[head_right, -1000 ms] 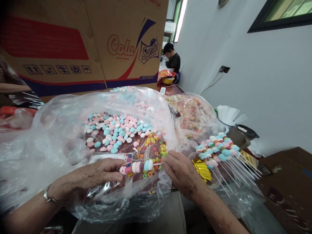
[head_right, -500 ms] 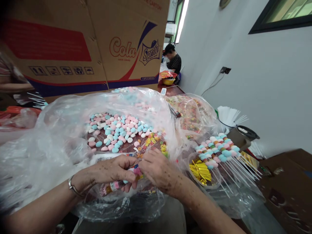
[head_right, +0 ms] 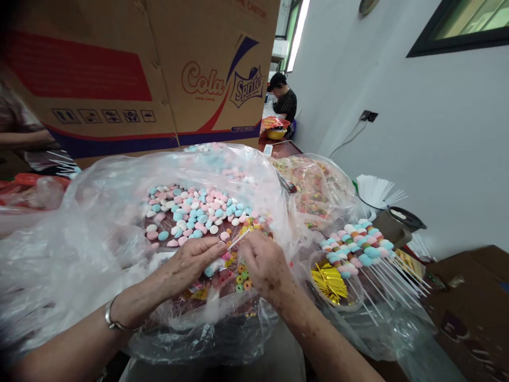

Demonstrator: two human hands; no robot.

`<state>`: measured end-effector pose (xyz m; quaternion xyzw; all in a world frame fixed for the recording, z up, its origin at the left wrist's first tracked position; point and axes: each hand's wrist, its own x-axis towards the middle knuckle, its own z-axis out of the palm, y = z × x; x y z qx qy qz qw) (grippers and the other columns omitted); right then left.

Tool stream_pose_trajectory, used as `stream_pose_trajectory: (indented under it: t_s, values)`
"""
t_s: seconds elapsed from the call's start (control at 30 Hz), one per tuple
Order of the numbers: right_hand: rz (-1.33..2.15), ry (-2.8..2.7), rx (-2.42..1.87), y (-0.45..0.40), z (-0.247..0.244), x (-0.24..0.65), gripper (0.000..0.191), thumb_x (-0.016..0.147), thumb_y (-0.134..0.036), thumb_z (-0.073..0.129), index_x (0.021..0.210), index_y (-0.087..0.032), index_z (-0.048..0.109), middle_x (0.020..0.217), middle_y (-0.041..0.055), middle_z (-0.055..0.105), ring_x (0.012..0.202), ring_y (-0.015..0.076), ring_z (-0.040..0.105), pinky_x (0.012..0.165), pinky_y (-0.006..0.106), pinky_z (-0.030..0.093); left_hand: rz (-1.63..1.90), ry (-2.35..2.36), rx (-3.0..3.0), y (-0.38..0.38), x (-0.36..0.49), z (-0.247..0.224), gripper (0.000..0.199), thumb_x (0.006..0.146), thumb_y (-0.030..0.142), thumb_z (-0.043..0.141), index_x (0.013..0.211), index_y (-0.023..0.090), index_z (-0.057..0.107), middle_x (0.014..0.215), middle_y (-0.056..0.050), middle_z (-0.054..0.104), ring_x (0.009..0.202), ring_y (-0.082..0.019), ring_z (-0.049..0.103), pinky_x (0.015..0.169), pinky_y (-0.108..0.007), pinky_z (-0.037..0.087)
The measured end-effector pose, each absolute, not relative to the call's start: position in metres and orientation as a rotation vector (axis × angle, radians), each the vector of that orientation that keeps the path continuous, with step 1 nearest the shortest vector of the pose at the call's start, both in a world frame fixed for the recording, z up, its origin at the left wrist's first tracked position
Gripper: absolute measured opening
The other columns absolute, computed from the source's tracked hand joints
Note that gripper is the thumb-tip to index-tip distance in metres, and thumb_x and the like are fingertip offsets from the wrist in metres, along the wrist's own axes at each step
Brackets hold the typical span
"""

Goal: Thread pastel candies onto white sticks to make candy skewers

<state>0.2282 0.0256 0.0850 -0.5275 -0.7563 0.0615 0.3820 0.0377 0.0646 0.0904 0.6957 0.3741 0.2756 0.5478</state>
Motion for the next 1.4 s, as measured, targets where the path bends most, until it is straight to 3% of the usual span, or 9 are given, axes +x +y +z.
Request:
stream_pose_trajectory:
  t_s: [0.17, 0.43, 0.5, 0.57, 0.67, 0.87, 1.07, 1.23, 1.4]
  values:
    - [-0.061, -1.899, -1.260, 0.026, 0.091, 0.233, 0.033, 0.100, -0.020, 0.039, 0.127, -0.016, 0.056, 0.117, 0.0134, 0.069, 0.112, 0.0237, 0.064, 0.096, 0.038, 0.052, 0.594, 0.899, 1.567, 0.064, 0.038, 0.085, 0.040, 0.094, 0.052, 0.049, 0.067, 0.021, 0.046, 0.062, 0.004, 0.045, 0.055, -0.013, 0.044, 0.051, -0.025, 0.032]
    - [0.506, -1.687, -1.234, 0.024, 0.076, 0.217, 0.043, 0.094, -0.036, 0.055, 0.133, -0.018, 0.050, 0.111, 0.0100, 0.070, 0.089, 0.0202, 0.068, 0.077, 0.033, 0.056, 0.739, 0.908, 1.529, 0.059, 0.040, 0.088, 0.039, 0.095, 0.050, 0.049, 0.069, 0.021, 0.049, 0.062, 0.004, 0.048, 0.058, -0.013, 0.046, 0.055, -0.025, 0.037]
    - [0.758, -1.561, -1.262, 0.023, 0.071, 0.211, 0.044, 0.088, -0.041, 0.064, 0.124, -0.019, 0.054, 0.102, 0.0057, 0.070, 0.079, 0.0171, 0.064, 0.067, 0.028, 0.053, 0.756, 0.917, 1.578, 0.059, 0.041, 0.090, 0.039, 0.096, 0.047, 0.050, 0.067, 0.020, 0.048, 0.063, 0.004, 0.046, 0.060, -0.013, 0.044, 0.057, -0.024, 0.035]
    - [0.899, -1.535, -1.315, 0.022, 0.067, 0.205, 0.023, 0.083, -0.039, 0.069, 0.094, -0.020, 0.061, 0.081, -0.0011, 0.064, 0.071, 0.0141, 0.058, 0.061, 0.024, 0.047, 0.772, 0.939, 1.616, 0.059, 0.042, 0.089, 0.040, 0.094, 0.044, 0.054, 0.064, 0.019, 0.046, 0.064, 0.004, 0.043, 0.062, -0.012, 0.040, 0.056, -0.024, 0.032]
    - [0.975, -1.483, -1.352, 0.020, 0.064, 0.199, 0.030, 0.085, -0.038, 0.065, 0.066, -0.021, 0.049, 0.062, -0.0056, 0.050, 0.061, 0.0114, 0.048, 0.057, 0.023, 0.040, 0.775, 0.917, 1.419, 0.058, 0.043, 0.086, 0.038, 0.090, 0.049, 0.059, 0.068, 0.020, 0.049, 0.064, 0.005, 0.045, 0.059, -0.012, 0.042, 0.054, -0.023, 0.034]
    - [1.128, -1.266, -1.230, 0.019, 0.056, 0.196, 0.030, 0.082, -0.043, 0.069, 0.072, -0.021, 0.052, 0.064, -0.0053, 0.051, 0.059, 0.0110, 0.048, 0.055, 0.023, 0.042, 0.734, 0.729, 0.947, 0.053, 0.039, 0.078, 0.039, 0.068, 0.046, 0.084, 0.071, 0.015, 0.060, 0.063, 0.001, 0.062, 0.055, -0.011, 0.056, 0.053, -0.022, 0.046]
    - [1.345, -1.326, -0.965, 0.021, 0.051, 0.206, 0.027, 0.081, -0.029, 0.069, 0.106, -0.023, 0.060, 0.083, -0.0025, 0.067, 0.071, 0.0132, 0.063, 0.064, 0.025, 0.052, 0.537, 0.695, 0.860, 0.057, 0.028, 0.070, 0.026, 0.072, 0.035, 0.079, 0.071, 0.012, 0.066, 0.058, -0.004, 0.067, 0.047, -0.014, 0.061, 0.043, -0.023, 0.047]
    - [0.841, -1.792, -1.070, 0.018, 0.062, 0.218, 0.012, 0.090, -0.020, 0.057, 0.091, -0.020, 0.069, 0.085, 0.0012, 0.072, 0.078, 0.0152, 0.065, 0.076, 0.028, 0.052, 0.299, 0.592, 0.792, 0.057, 0.025, 0.071, 0.024, 0.076, 0.033, 0.072, 0.084, 0.010, 0.071, 0.068, -0.011, 0.073, 0.049, -0.021, 0.068, 0.041, -0.026, 0.051]
    - [0.507, -1.779, -1.119, 0.010, 0.063, 0.211, 0.020, 0.091, -0.017, 0.050, 0.081, -0.020, 0.067, 0.073, 0.0001, 0.067, 0.069, 0.0144, 0.063, 0.067, 0.025, 0.050, 0.264, 0.486, 0.888, 0.058, 0.025, 0.075, 0.034, 0.076, 0.040, 0.072, 0.082, 0.007, 0.073, 0.066, -0.010, 0.069, 0.042, -0.011, 0.058, 0.041, -0.021, 0.043]
